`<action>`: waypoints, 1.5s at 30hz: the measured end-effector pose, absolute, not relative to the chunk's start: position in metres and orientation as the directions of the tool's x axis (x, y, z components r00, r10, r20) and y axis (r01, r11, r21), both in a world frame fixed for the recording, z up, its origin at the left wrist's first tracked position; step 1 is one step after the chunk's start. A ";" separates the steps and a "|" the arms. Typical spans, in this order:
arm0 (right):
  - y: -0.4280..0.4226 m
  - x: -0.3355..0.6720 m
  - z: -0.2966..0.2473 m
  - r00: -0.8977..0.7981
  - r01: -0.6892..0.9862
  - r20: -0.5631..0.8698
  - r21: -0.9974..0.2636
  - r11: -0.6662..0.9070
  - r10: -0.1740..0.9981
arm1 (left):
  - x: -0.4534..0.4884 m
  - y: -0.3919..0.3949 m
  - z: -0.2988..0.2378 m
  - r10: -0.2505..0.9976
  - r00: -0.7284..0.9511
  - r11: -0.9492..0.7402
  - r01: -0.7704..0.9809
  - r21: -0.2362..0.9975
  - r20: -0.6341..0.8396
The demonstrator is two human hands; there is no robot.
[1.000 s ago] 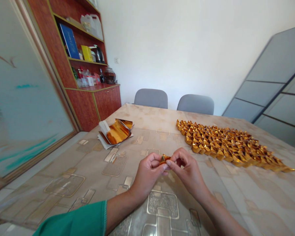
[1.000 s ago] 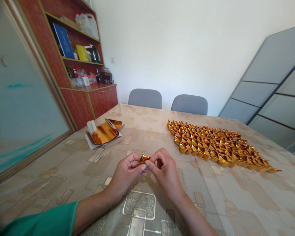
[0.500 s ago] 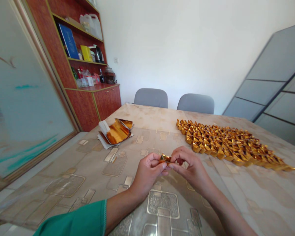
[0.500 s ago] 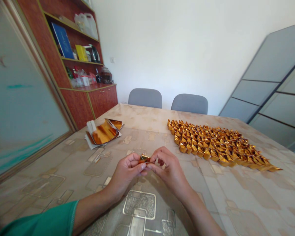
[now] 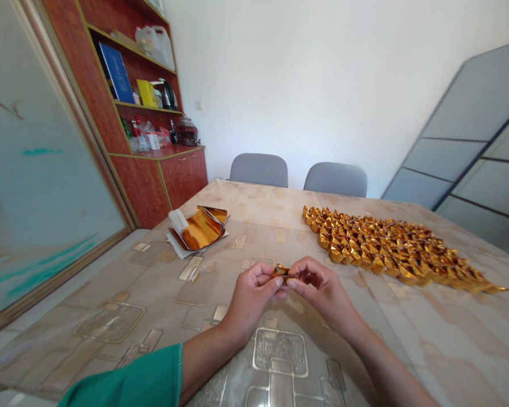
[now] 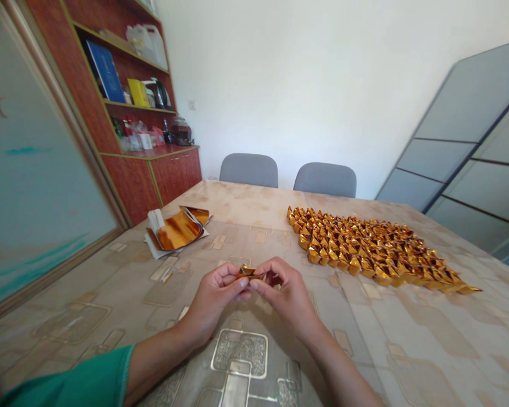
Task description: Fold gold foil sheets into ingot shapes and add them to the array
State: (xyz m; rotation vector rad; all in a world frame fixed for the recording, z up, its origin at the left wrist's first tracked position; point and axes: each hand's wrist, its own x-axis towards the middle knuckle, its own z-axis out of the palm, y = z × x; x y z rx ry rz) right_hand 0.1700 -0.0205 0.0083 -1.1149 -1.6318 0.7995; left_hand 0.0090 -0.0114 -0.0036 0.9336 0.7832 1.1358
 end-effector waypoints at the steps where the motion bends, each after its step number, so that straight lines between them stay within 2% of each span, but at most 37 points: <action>1: -0.020 0.171 0.009 -0.096 0.249 0.334 -0.904 0.347 0.938 | 0.008 -0.011 -0.003 0.967 0.250 0.156 -0.405 0.901 -0.055; 5: -0.019 0.172 0.007 -0.082 0.100 0.244 -0.963 0.251 0.966 | 0.006 -0.012 -0.001 0.955 0.287 0.211 -0.463 0.861 -0.079; 8: -0.018 0.171 0.006 -0.111 0.096 0.181 -0.977 0.191 0.977 | 0.006 -0.013 -0.002 0.943 0.319 0.255 -0.505 0.824 -0.096; 13: -0.019 0.169 0.010 -0.088 0.073 0.159 -0.983 0.166 0.983 | 0.006 -0.013 -0.005 0.928 0.349 0.308 -0.521 0.796 -0.130; 20: -0.018 0.170 0.011 -0.140 0.108 0.150 -0.980 0.166 0.979 | 0.007 -0.012 -0.004 0.943 0.287 0.296 -0.497 0.815 -0.167; 23: -0.018 0.170 0.009 -0.131 0.117 0.188 -0.972 0.204 0.973 | 0.007 -0.011 -0.004 0.950 0.270 0.279 -0.497 0.821 -0.159; 27: -0.022 0.169 0.012 -0.088 0.224 0.368 -0.898 0.378 0.926 | 0.006 -0.010 -0.004 0.967 0.232 0.214 -0.497 0.841 -0.109; 29: -0.025 0.169 0.017 -0.139 0.328 0.446 -0.822 0.466 0.884 | 0.006 -0.009 -0.004 0.970 0.225 0.193 -0.483 0.854 -0.092; 32: -0.027 0.168 0.021 -0.221 0.420 0.488 -0.734 0.534 0.844 | 0.006 -0.010 -0.005 0.967 0.237 0.202 -0.471 0.859 -0.098; 39: -0.025 0.166 0.017 -0.152 0.462 0.471 -0.744 0.484 0.869 | 0.008 -0.010 -0.005 0.960 0.239 0.248 -0.503 0.828 -0.142; 45: -0.025 0.166 0.014 -0.082 0.454 0.452 -0.776 0.438 0.888 | 0.008 -0.010 -0.007 0.959 0.256 0.241 -0.497 0.834 -0.124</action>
